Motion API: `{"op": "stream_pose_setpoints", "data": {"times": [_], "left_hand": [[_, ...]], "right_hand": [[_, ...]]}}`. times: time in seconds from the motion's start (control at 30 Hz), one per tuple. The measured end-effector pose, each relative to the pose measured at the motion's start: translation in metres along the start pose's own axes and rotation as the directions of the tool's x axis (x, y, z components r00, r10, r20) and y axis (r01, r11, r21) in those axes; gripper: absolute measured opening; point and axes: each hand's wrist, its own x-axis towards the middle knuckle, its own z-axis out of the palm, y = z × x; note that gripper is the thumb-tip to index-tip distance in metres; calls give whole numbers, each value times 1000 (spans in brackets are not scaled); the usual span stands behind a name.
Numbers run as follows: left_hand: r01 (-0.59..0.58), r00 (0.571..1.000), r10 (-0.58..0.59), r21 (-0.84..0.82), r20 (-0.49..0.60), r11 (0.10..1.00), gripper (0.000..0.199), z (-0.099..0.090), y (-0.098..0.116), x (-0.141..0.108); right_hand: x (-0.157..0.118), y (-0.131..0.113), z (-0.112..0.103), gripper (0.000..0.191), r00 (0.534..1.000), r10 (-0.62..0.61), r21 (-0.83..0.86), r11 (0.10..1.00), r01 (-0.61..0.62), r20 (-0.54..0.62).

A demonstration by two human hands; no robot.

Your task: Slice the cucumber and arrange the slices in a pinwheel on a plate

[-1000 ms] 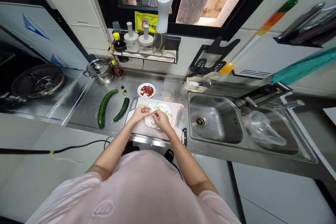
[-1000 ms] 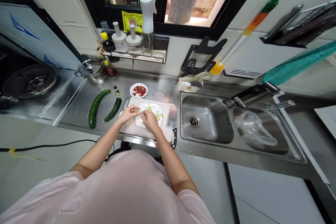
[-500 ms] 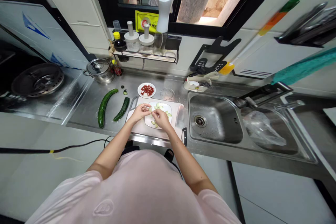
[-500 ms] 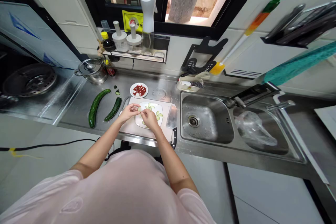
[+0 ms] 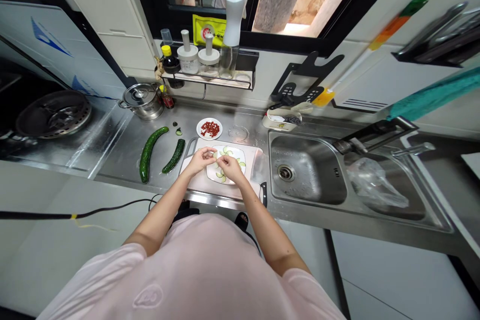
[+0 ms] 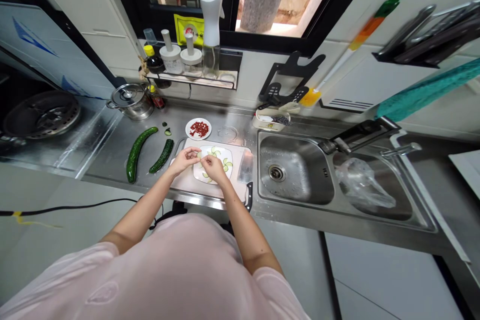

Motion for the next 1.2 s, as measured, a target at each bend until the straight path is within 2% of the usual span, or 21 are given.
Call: {"op": "stream_pose_setpoints", "data": {"times": [0.33, 0.53, 0.7, 0.87, 1.03, 1.2], "left_hand": [[-5, 1000, 5, 13, -8, 1000, 45, -4, -11, 6], [35, 999, -35, 69, -9, 997, 39, -17, -29, 20], [32, 998, -20, 225, -53, 974, 28, -25, -50, 35], [44, 996, -4, 456, -88, 889, 24, -27, -58, 41], [49, 994, 27, 677, -101, 734, 22, -22, -49, 37], [-1, 994, 83, 792, -64, 611, 24, -17, -42, 33]], "right_hand": [[7, 5, 1, 18, 999, 36, -7, 999, -36, 28], [14, 9, 4, 16, 998, 60, -167, 984, -55, 27], [25, 23, 13, 13, 995, 99, -284, 955, -86, 32], [33, 33, 23, 13, 990, 134, -394, 913, -109, 37], [35, 35, 30, 16, 990, 139, -520, 848, -102, 33], [31, 34, 38, 23, 988, 156, -629, 768, -119, 5]]}}
